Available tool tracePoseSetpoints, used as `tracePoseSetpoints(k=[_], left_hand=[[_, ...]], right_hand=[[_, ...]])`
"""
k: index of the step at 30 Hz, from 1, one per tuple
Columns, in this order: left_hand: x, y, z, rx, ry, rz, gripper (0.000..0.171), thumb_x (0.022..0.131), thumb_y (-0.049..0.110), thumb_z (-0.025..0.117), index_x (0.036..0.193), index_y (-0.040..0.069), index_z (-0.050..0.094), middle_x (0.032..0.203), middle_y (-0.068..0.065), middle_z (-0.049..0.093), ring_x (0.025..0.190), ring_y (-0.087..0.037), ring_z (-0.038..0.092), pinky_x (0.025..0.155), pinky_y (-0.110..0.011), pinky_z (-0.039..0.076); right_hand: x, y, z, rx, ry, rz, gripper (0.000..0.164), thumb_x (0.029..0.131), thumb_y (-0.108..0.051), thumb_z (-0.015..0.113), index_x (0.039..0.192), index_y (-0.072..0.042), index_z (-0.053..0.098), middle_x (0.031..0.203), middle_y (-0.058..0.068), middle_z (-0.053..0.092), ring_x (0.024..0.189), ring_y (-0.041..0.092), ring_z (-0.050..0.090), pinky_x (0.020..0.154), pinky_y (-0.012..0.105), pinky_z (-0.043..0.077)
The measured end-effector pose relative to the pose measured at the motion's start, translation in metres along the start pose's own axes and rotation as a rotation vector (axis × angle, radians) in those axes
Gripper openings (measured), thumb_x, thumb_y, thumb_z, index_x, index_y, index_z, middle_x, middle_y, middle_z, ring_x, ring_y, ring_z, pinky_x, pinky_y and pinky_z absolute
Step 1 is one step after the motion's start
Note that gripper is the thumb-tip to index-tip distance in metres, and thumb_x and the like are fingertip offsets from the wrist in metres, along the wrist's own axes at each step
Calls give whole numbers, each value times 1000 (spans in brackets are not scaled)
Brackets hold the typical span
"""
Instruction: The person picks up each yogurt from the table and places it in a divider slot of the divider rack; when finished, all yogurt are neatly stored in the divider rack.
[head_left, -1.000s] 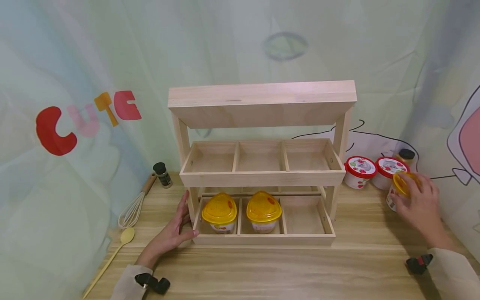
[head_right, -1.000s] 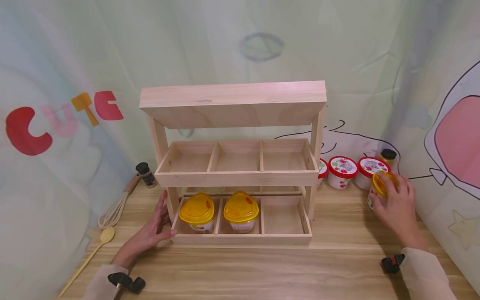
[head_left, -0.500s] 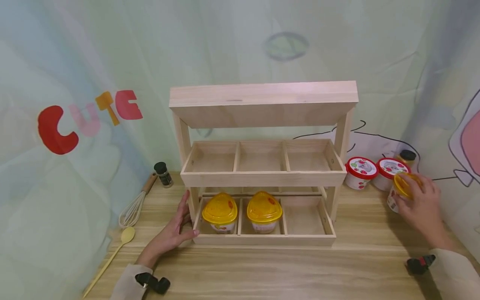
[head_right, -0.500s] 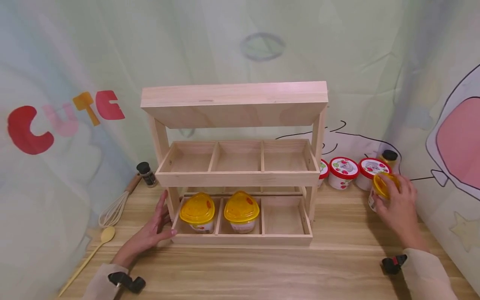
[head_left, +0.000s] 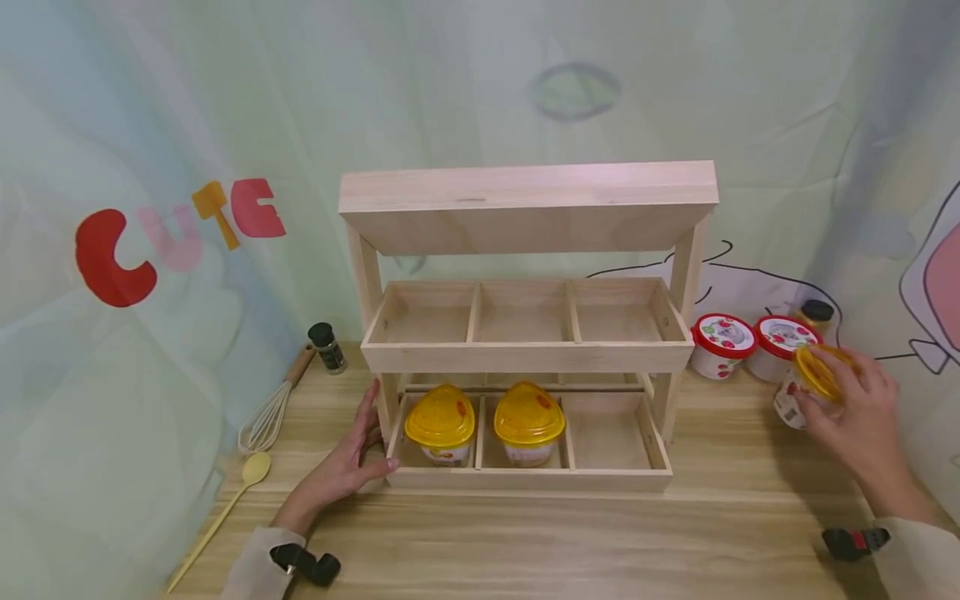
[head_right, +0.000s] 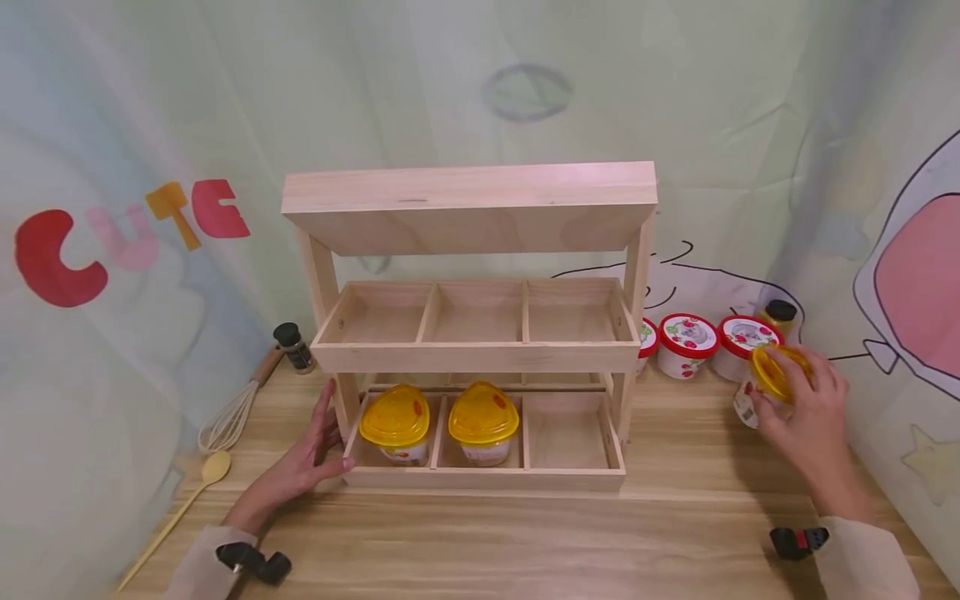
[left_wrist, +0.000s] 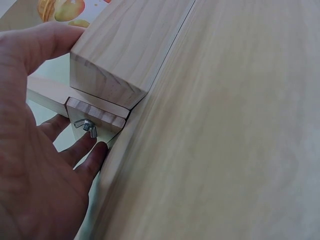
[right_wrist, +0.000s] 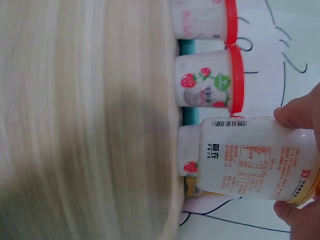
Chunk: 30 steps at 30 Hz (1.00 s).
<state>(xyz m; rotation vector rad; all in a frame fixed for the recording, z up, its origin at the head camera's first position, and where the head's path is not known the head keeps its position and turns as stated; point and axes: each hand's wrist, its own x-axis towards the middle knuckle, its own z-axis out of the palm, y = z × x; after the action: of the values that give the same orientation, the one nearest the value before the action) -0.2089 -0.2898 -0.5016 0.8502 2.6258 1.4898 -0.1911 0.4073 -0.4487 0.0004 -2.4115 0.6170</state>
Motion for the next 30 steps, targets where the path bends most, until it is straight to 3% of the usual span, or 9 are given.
tracePoseSetpoints(k=[17, 30], left_hand=[[0, 1, 0, 3, 3, 8, 124, 94, 10, 78, 172, 22, -16, 168, -45, 21, 146, -70, 40, 114, -17, 37], [0, -1, 0, -13, 0, 25, 123, 95, 6, 78, 172, 21, -17, 168, -46, 20, 146, -69, 39, 113, -11, 35]], right_hand=[[-7, -40, -8, 84, 43, -154, 72, 78, 6, 78, 146, -6, 60, 160, 32, 44, 145, 61, 36, 122, 82, 23], [-17, -68, -16, 152, -10, -120, 77, 82, 5, 79, 153, -11, 58, 168, 23, 40, 151, 56, 31, 122, 84, 20]])
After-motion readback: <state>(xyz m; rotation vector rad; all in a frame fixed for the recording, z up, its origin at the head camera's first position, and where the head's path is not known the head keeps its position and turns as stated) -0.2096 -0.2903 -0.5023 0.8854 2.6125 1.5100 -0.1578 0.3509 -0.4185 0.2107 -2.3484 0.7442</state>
